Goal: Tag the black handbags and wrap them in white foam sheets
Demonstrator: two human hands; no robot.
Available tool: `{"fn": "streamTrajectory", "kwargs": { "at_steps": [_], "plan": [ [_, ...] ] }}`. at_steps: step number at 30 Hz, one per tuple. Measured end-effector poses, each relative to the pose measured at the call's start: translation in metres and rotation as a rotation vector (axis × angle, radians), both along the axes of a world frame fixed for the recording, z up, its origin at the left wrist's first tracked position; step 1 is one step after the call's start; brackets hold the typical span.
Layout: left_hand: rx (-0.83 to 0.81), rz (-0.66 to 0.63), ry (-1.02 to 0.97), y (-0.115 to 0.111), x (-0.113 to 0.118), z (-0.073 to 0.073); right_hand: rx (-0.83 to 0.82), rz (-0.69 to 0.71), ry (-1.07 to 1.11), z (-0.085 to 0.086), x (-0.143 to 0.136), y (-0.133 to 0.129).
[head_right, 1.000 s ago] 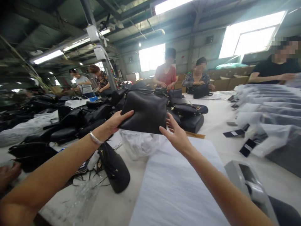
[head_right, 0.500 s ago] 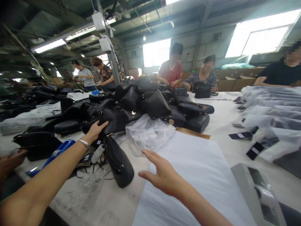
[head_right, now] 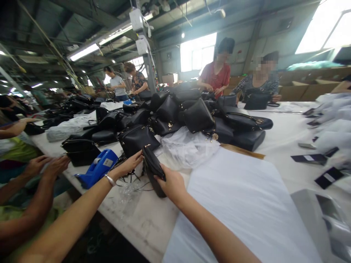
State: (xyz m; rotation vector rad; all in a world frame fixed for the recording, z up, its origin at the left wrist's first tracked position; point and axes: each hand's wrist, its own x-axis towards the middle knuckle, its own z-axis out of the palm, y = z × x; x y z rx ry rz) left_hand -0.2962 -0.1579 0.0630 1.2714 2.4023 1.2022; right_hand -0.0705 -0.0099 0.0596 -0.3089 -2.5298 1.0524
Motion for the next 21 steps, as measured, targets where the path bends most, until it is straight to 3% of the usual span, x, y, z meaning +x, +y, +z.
{"fn": "streamTrajectory", "kwargs": {
  "at_steps": [5,9,13,16,21],
  "plan": [
    [-0.09,-0.08,0.025,-0.016,0.01,0.024,-0.084,0.022,0.122,0.015,0.019,0.039],
    [-0.126,-0.259,0.076,-0.014,0.045,0.046,-0.108,0.106,0.17,0.044,0.081,0.069],
    [-0.324,-0.411,0.269,0.004,0.092,0.057,0.029,0.124,0.2,0.064,0.156,0.089],
    [-0.333,-0.419,0.502,0.024,0.126,0.055,0.141,0.094,0.283,0.059,0.206,0.097],
    [-0.193,-0.428,0.79,0.052,0.173,0.041,0.314,0.045,0.315,0.031,0.269,0.104]
  ]
}}
